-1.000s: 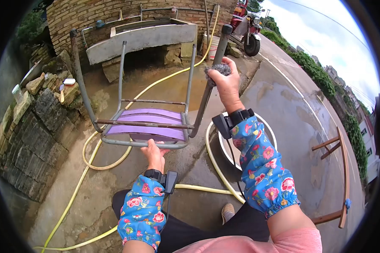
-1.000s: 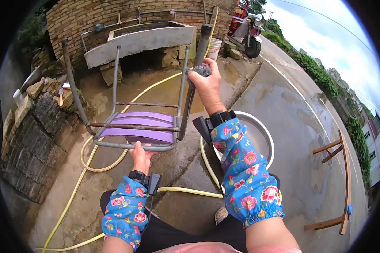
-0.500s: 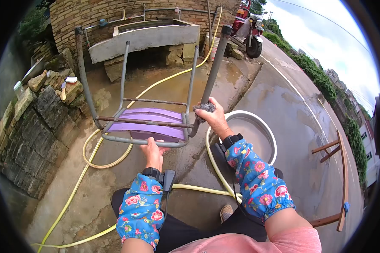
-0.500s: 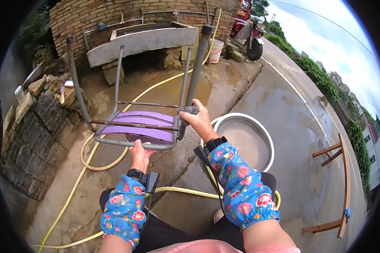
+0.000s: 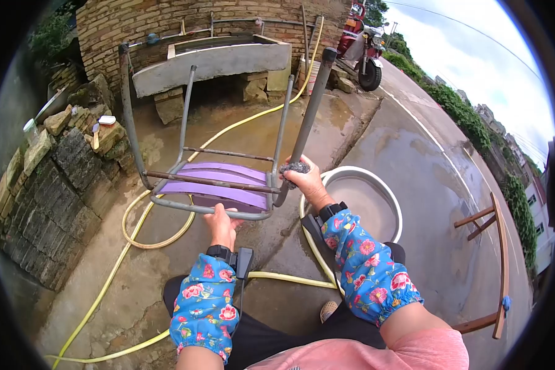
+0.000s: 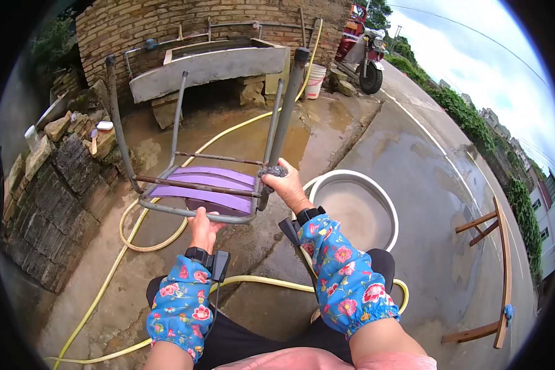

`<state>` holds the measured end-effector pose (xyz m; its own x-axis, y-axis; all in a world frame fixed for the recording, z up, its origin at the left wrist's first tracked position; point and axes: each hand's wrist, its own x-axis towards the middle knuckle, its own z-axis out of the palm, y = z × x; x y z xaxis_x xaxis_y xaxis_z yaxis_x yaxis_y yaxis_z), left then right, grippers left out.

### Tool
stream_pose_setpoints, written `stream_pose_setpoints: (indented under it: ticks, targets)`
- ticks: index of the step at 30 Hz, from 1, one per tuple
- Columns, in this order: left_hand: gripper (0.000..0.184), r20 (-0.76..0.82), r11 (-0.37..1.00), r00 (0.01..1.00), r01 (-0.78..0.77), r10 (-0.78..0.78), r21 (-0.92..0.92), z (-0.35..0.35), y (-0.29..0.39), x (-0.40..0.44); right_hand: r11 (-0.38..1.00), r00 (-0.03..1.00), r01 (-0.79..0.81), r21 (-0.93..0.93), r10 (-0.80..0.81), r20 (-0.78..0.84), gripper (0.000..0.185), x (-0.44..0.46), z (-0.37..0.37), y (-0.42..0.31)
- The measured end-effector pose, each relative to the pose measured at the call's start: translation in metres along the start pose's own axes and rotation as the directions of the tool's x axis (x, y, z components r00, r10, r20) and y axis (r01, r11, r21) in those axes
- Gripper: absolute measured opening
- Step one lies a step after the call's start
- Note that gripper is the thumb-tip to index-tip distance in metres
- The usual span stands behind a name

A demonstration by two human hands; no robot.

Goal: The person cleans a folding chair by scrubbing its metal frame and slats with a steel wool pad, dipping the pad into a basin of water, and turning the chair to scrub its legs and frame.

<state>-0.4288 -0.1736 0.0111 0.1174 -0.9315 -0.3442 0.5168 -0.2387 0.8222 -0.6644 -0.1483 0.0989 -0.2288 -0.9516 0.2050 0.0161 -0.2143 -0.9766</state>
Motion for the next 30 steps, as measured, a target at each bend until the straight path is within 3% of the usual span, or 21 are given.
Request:
stream_pose_setpoints:
  ticks: [2, 4, 6, 8, 9, 11, 12, 15, 18, 21, 22, 26, 27, 30]
  targets:
    - [0.026, -0.039, 1.000, 0.999, -0.003, 0.003, -0.010, 0.000, -0.002, 0.000, 0.978, 0.996, 0.054, -0.203, -0.038, 0.084, 0.038, -0.001, -0.001, -0.018]
    - [0.029, -0.026, 1.000, 1.000, 0.012, -0.012, -0.018, -0.001, 0.006, -0.006, 0.984, 0.986, 0.166, -0.069, -0.165, 0.023, 0.039, 0.021, -0.002, -0.062]
    - [0.031, -0.004, 0.999, 0.999, 0.037, -0.038, -0.018, -0.004, 0.003, -0.008, 0.879, 0.872, 0.475, 0.038, -0.464, -0.158, 0.043, 0.070, -0.004, -0.125]
    - [0.032, 0.008, 0.998, 0.999, 0.039, -0.039, -0.044, -0.006, 0.001, 0.001, 0.821, 0.814, 0.570, -0.036, -0.571, -0.108, 0.039, 0.107, -0.021, -0.181]
    - [0.034, 0.035, 0.998, 0.998, 0.050, -0.049, -0.022, -0.007, 0.002, 0.002, 0.729, 0.735, 0.658, -0.186, -0.676, -0.053, 0.036, 0.106, -0.023, -0.184]
    - [0.029, 0.029, 1.000, 0.999, 0.025, -0.025, -0.004, -0.006, 0.005, 0.000, 0.851, 0.840, 0.523, -0.054, -0.525, -0.138, 0.031, 0.092, -0.016, -0.170]
    - [0.024, 0.018, 1.000, 1.000, -0.003, 0.003, 0.011, -0.005, 0.004, -0.003, 0.873, 0.865, 0.482, -0.072, -0.487, -0.120, 0.030, 0.077, -0.009, -0.142]
    - [0.025, 0.020, 1.000, 1.000, 0.009, -0.009, 0.010, -0.005, 0.002, -0.001, 0.986, 0.987, 0.153, -0.060, -0.155, -0.034, 0.039, 0.021, 0.000, -0.055]
    - [0.024, -0.016, 1.000, 1.000, 0.016, -0.016, 0.012, -0.002, 0.003, 0.000, 0.979, 0.985, 0.162, -0.125, -0.168, -0.042, 0.055, 0.016, 0.003, -0.050]
    - [0.023, -0.002, 1.000, 1.000, -0.002, 0.002, -0.017, -0.003, 0.000, 0.000, 0.866, 0.875, 0.476, 0.150, -0.451, -0.174, 0.065, 0.068, -0.004, -0.119]
    - [0.022, 0.001, 1.000, 1.000, -0.002, 0.002, -0.004, -0.007, -0.001, 0.003, 0.856, 0.876, 0.483, 0.184, -0.470, -0.111, 0.053, 0.086, -0.013, -0.143]
    - [0.028, -0.013, 0.999, 1.000, 0.002, -0.001, 0.040, -0.001, 0.009, -0.006, 0.832, 0.969, 0.185, 0.523, -0.243, 0.043, 0.051, 0.098, -0.020, -0.158]
    - [0.028, -0.032, 0.999, 0.999, 0.004, -0.002, 0.047, -0.002, 0.010, -0.008, 0.838, 0.975, 0.077, 0.540, -0.176, 0.135, 0.062, 0.098, -0.022, -0.149]
    - [0.028, -0.042, 0.999, 0.999, -0.001, 0.003, 0.048, 0.001, 0.009, -0.006, 0.899, 0.970, 0.000, 0.438, -0.106, 0.218, 0.068, 0.098, -0.032, -0.140]
